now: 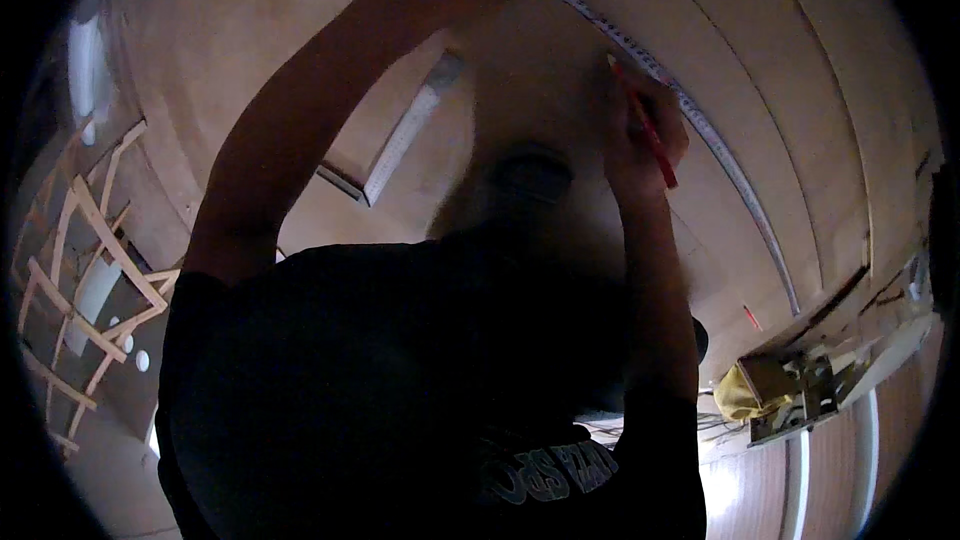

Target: The person cuts a flooring plank using a table saw and uses a tape measure and a square to mark another plank with a pencil.

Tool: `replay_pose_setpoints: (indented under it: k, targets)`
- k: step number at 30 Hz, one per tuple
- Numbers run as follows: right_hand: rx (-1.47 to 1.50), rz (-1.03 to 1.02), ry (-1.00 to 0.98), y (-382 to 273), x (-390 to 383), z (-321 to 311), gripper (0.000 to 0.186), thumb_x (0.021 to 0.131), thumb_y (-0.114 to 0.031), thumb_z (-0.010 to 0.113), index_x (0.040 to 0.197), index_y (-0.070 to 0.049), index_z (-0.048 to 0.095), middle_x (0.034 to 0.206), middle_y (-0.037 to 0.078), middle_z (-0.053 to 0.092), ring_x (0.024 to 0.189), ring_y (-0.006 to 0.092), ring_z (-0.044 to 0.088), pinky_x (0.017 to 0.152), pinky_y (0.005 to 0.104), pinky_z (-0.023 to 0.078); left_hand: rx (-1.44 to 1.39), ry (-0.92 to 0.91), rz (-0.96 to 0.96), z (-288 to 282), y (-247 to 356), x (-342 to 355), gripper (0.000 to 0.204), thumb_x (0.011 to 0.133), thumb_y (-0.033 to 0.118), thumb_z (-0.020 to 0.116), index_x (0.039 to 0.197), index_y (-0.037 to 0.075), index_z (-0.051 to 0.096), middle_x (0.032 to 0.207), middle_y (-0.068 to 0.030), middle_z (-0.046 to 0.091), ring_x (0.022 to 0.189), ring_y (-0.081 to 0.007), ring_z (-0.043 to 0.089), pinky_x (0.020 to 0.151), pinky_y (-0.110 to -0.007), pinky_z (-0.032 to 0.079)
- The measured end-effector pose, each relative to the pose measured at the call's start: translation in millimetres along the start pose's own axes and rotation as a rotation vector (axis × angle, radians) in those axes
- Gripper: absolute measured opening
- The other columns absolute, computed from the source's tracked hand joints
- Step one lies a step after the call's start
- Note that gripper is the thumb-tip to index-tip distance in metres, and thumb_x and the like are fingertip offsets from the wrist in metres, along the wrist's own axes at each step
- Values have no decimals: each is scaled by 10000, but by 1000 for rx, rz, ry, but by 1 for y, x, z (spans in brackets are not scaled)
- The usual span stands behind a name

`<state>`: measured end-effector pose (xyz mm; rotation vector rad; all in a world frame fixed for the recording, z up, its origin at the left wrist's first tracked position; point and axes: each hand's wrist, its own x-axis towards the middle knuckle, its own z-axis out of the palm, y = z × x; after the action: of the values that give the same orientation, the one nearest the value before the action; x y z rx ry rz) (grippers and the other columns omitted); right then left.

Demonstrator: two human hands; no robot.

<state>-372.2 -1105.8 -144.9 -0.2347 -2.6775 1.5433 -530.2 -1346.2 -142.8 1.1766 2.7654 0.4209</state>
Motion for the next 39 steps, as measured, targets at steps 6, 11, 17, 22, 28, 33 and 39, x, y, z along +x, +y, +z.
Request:
replay_pose_setpoints:
  k: [6, 11, 17, 22, 28, 33, 39]
  targets:
    - [-37, -161, 85, -7, 27, 36, 145, 827, -132, 692, 941, -70, 626, 835, 68, 665, 731, 134, 643, 660, 269, 520, 4, -98, -21, 3, 2, 8, 194, 850, 169, 583, 1010, 100, 669, 1120, -107, 608, 1077, -281, 549, 959, -399, 442]
    - [-13, -190, 85, -1, 27, 37, 107, 849, -121, 637, 930, -55, 619, 811, 80, 673, 710, 135, 654, 667, 258, 525, 27, -149, -72, -14, 10, 10, 202, 855, 154, 559, 983, 18, 637, 1093, -174, 584, 1055, -335, 545, 934, -413, 460]
    - [-12, -256, 91, 8, 30, 40, 100, 868, -114, 588, 921, -31, 609, 799, 94, 684, 716, 139, 666, 671, 259, 530, -73, -54, -66, -8, 8, 6, 183, 836, 149, 585, 961, 22, 628, 1042, -173, 583, 1003, -334, 557, 885, -421, 472]
    - [-48, -280, 79, 9, 31, 39, 113, 872, -142, 592, 927, -45, 610, 813, 98, 692, 733, 152, 678, 664, 271, 534, -111, -35, -49, -20, 12, 9, 176, 821, 145, 608, 953, 31, 635, 1021, -165, 592, 1005, -327, 564, 888, -420, 472]
    - [-123, -277, 97, 2, 30, 39, 126, 876, -177, 613, 922, -60, 616, 806, 71, 687, 715, 142, 666, 645, 278, 528, -2, 139, 34, 2, 0, 4, 183, 822, 164, 613, 949, 36, 641, 1057, -157, 612, 1020, -323, 568, 909, -406, 472]
    - [-71, -295, 116, 16, 30, 42, 96, 860, -141, 623, 913, -61, 619, 794, 68, 680, 689, 130, 652, 623, 264, 517, -83, 2, -43, -4, 4, 9, 158, 816, 154, 614, 941, 66, 653, 1048, -143, 624, 1007, -317, 572, 885, -407, 480]
    - [-130, -333, 108, 12, 31, 40, 89, 853, -105, 623, 928, -57, 626, 775, 66, 673, 686, 125, 643, 617, 254, 509, -172, -108, -136, -23, 13, 13, 146, 792, 123, 620, 913, 52, 657, 1052, -142, 623, 992, -309, 576, 863, -402, 475]
